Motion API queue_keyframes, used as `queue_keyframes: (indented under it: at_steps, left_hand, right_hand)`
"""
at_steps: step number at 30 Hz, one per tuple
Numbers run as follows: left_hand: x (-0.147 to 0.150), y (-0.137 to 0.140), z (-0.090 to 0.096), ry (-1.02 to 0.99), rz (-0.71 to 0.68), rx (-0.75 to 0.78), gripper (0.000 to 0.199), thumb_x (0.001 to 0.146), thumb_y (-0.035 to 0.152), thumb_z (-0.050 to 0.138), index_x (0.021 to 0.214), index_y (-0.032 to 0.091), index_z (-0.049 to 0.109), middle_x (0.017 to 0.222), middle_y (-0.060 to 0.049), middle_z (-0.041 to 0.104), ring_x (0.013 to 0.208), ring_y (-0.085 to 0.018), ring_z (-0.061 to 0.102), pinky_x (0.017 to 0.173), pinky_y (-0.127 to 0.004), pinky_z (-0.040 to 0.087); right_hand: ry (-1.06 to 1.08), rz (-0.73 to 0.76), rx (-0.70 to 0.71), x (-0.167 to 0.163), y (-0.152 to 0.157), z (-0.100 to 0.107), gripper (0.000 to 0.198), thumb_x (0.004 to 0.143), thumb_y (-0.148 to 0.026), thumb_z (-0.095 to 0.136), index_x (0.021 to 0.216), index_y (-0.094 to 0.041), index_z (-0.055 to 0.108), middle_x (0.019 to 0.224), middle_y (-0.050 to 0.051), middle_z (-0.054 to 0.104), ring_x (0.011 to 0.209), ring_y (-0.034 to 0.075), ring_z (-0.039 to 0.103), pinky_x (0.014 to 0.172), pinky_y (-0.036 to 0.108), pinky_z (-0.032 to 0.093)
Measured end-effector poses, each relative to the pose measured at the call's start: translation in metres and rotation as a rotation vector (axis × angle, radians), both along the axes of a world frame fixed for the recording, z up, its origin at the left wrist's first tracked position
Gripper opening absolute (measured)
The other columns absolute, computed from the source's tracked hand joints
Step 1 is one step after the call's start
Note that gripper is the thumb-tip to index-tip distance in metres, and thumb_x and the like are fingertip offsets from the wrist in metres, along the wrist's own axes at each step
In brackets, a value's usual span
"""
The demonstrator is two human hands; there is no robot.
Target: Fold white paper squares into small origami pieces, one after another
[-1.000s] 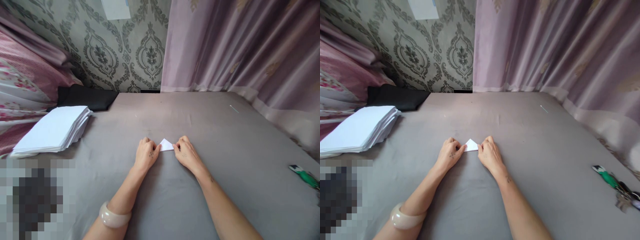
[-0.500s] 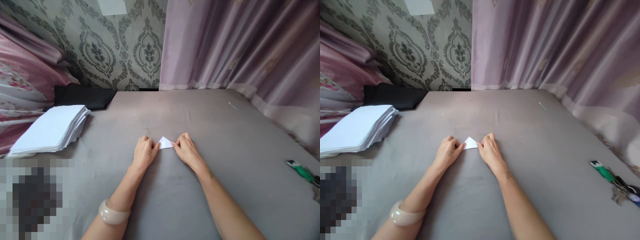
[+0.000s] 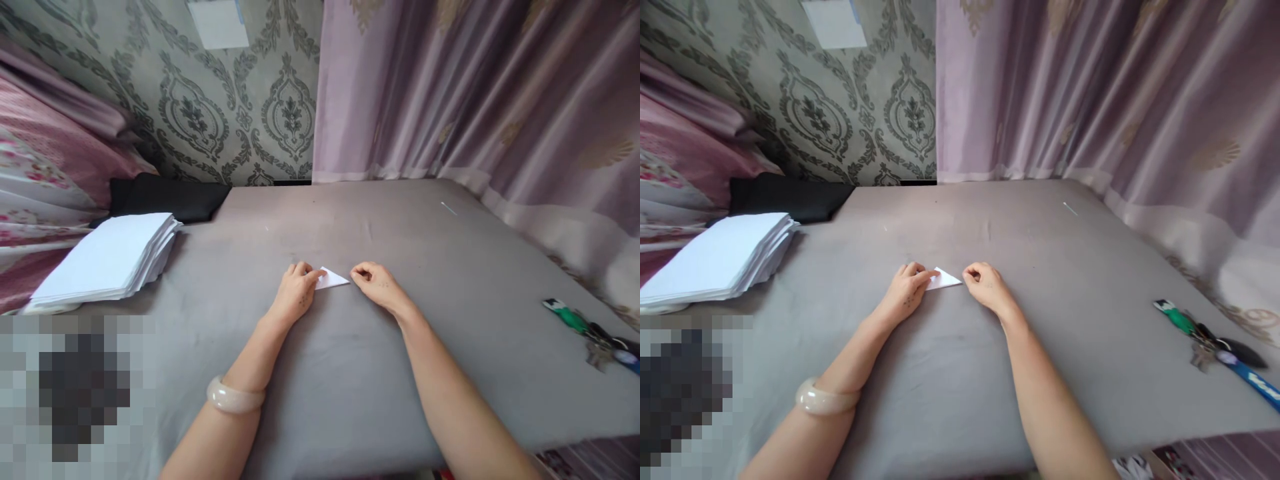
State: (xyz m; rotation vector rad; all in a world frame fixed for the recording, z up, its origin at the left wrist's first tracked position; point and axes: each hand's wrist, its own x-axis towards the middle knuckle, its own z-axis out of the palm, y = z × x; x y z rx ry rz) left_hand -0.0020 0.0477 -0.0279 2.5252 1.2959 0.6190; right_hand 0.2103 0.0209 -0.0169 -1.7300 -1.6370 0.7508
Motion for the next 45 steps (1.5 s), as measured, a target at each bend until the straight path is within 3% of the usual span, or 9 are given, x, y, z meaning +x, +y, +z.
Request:
queue_keyframes:
  at_steps: [7,25,27,31,39,45]
  left_hand:
    - [-0.001,0.000,-0.001,0.003,0.011,-0.017,0.036,0.093,0.021,0.036,0.115,0.025,0.064,0.101,-0.008,0.054,0.085,-0.019,0.048,0.086,-0.034,0.042]
    - [-0.001,0.003,-0.005,-0.008,0.027,-0.045,0.035,0.092,0.020,0.038,0.114,0.026,0.065,0.100,-0.008,0.055,0.083,-0.019,0.047,0.085,-0.033,0.041]
    - [-0.001,0.003,-0.004,-0.003,0.030,-0.045,0.035,0.092,0.020,0.039,0.115,0.026,0.065,0.100,-0.008,0.055,0.083,-0.019,0.047,0.085,-0.033,0.041]
    - [0.001,0.002,-0.004,-0.004,0.048,-0.038,0.035,0.092,0.021,0.038,0.115,0.027,0.064,0.100,-0.008,0.055,0.085,-0.019,0.048,0.086,-0.033,0.041]
    - [0.000,0.000,-0.002,-0.020,0.040,-0.055,0.036,0.092,0.021,0.037,0.116,0.026,0.064,0.100,-0.008,0.056,0.086,-0.019,0.048,0.085,-0.032,0.041]
    - [0.000,-0.001,0.001,-0.030,0.051,-0.097,0.037,0.092,0.020,0.038,0.116,0.027,0.064,0.102,-0.009,0.055,0.086,-0.019,0.048,0.086,-0.035,0.040]
  right_hand:
    - [-0.105,-0.008,0.007,-0.005,-0.003,0.004,0.015,0.075,-0.029,0.058,0.074,-0.018,0.068,0.084,0.003,0.060,0.068,0.011,0.056,0.069,0.025,0.044]
    - [-0.272,-0.004,0.051,-0.013,-0.005,-0.004,0.013,0.085,-0.025,0.052,0.078,-0.017,0.060,0.090,0.004,0.054,0.069,0.012,0.054,0.074,0.027,0.044]
    - [-0.288,0.029,0.115,-0.017,-0.010,0.002,0.012,0.086,-0.020,0.048,0.085,-0.018,0.061,0.093,0.005,0.056,0.077,0.014,0.055,0.077,0.027,0.044]
    - [-0.373,0.192,0.268,-0.036,-0.024,0.016,0.032,0.089,-0.008,0.036,0.103,-0.020,0.061,0.100,0.007,0.060,0.097,0.017,0.053,0.087,0.029,0.042]
    - [-0.713,0.315,0.190,-0.059,-0.044,0.024,0.043,0.084,-0.001,0.034,0.118,-0.016,0.055,0.110,0.011,0.058,0.096,0.022,0.052,0.083,0.033,0.043]
    - [-0.722,0.367,0.189,-0.054,-0.041,0.026,0.047,0.083,0.001,0.032,0.121,-0.016,0.054,0.109,0.010,0.058,0.093,0.021,0.052,0.082,0.033,0.041]
